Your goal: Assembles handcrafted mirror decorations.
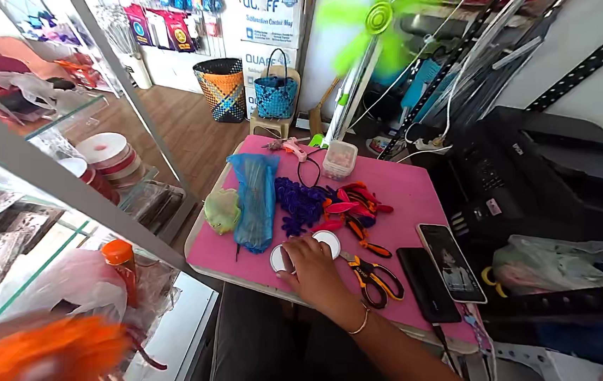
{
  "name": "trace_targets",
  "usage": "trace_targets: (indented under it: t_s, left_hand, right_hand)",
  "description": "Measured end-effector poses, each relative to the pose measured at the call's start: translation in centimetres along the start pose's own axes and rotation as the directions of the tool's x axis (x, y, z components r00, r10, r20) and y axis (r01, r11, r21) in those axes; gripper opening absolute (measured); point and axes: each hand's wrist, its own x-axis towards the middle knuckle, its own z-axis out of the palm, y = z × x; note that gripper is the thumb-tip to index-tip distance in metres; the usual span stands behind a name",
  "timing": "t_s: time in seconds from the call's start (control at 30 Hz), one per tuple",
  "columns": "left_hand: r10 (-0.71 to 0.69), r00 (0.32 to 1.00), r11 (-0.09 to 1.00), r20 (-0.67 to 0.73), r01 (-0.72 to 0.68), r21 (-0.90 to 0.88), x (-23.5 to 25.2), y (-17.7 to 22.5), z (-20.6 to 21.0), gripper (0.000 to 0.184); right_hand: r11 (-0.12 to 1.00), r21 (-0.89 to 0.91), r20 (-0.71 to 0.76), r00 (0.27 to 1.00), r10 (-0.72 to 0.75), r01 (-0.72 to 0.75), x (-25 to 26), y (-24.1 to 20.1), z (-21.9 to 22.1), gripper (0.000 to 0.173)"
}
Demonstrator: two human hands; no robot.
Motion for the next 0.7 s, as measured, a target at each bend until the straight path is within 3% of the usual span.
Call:
trace_targets:
  t_s: [0.07, 0.13, 0.2, 0.3, 0.4, 0.47, 0.57, 0.7]
  left_hand:
    - [-0.257, 0.966, 0.922, -0.004, 0.244, -0.3, 1.1, -2.5, 8.2, 0.026]
    - [-0.496, 0.862, 0.667, 0.107, 0.457, -0.589, 2.0, -5.1, 14.2, 0.029]
    - [-0.553, 0.792, 0.473, 0.259, 0.554, -0.685, 2.6, -7.3, 17.6, 0.035]
    - [-0.533, 0.759, 0.301, 0.375, 0.584, -0.754, 2.7, -8.5, 20.8, 0.041]
    - [-0.456, 0.79, 0.277, 0.41, 0.563, -0.778, 2.4, -8.6, 22.5, 0.045]
    - [-0.383, 0.817, 0.303, 0.432, 0.552, -0.776, 2.1, -8.4, 23.0, 0.047]
    - [-0.254, 0.852, 0.317, 0.457, 0.52, -0.793, 1.9, -8.6, 23.2, 0.061]
    - [-0.194, 0.884, 0.37, 0.425, 0.467, -0.803, 1.5, -8.5, 23.4, 0.064]
  right_hand:
    - [0.999, 0.038, 0.019, 1.0, 0.023, -0.023, 0.3, -0.3, -0.2, 0.063]
    - [0.99, 0.125, 0.039, 0.998, 0.056, -0.061, 0.3, -0.3, -0.9, 0.068]
    - [0.964, 0.25, 0.006, 0.996, 0.092, -0.091, -0.2, 0.1, -1.4, 0.056]
    - [0.869, 0.493, -0.228, 0.956, 0.182, -0.048, -1.9, 1.2, -1.7, 0.026]
    - [0.605, 0.795, -0.271, 0.917, 0.293, 0.041, -4.3, 1.0, -3.3, 0.023]
    - [0.499, 0.864, -0.236, 0.93, 0.281, 0.068, -5.5, -0.2, -3.8, 0.023]
    - [0.496, 0.866, -0.21, 0.945, 0.249, 0.062, -6.1, -1.7, -2.6, 0.019]
    - [0.658, 0.744, -0.326, 0.923, 0.206, 0.116, -6.2, -2.4, -1.1, 0.019]
